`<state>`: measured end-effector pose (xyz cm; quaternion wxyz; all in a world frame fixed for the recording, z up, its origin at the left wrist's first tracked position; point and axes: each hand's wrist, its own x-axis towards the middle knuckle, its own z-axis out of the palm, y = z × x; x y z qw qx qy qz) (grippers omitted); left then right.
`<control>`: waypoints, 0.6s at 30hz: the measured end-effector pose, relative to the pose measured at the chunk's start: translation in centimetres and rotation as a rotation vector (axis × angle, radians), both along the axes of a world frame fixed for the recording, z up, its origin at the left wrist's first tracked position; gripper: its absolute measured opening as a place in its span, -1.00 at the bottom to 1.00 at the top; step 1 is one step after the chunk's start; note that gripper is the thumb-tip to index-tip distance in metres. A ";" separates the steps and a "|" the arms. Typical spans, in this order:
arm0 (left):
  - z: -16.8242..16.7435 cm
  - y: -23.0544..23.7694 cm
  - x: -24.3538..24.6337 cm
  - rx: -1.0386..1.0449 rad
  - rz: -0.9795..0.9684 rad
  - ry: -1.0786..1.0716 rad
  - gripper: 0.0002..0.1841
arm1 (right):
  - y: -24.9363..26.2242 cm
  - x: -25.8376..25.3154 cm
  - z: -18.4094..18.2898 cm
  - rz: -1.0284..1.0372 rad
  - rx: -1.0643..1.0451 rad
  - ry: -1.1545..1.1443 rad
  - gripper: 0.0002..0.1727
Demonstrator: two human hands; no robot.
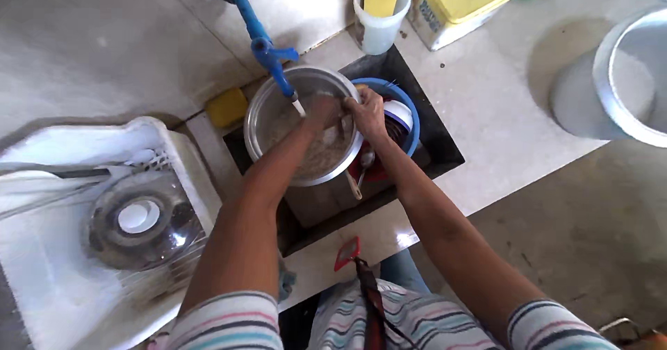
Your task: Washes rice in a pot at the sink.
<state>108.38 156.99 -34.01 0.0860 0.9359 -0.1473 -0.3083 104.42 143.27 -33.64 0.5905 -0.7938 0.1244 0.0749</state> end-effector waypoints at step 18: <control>0.6 0.5 0.0 -0.168 0.055 0.020 -0.60 | -0.3 0.0 -0.3 0.033 0.007 -0.031 -0.72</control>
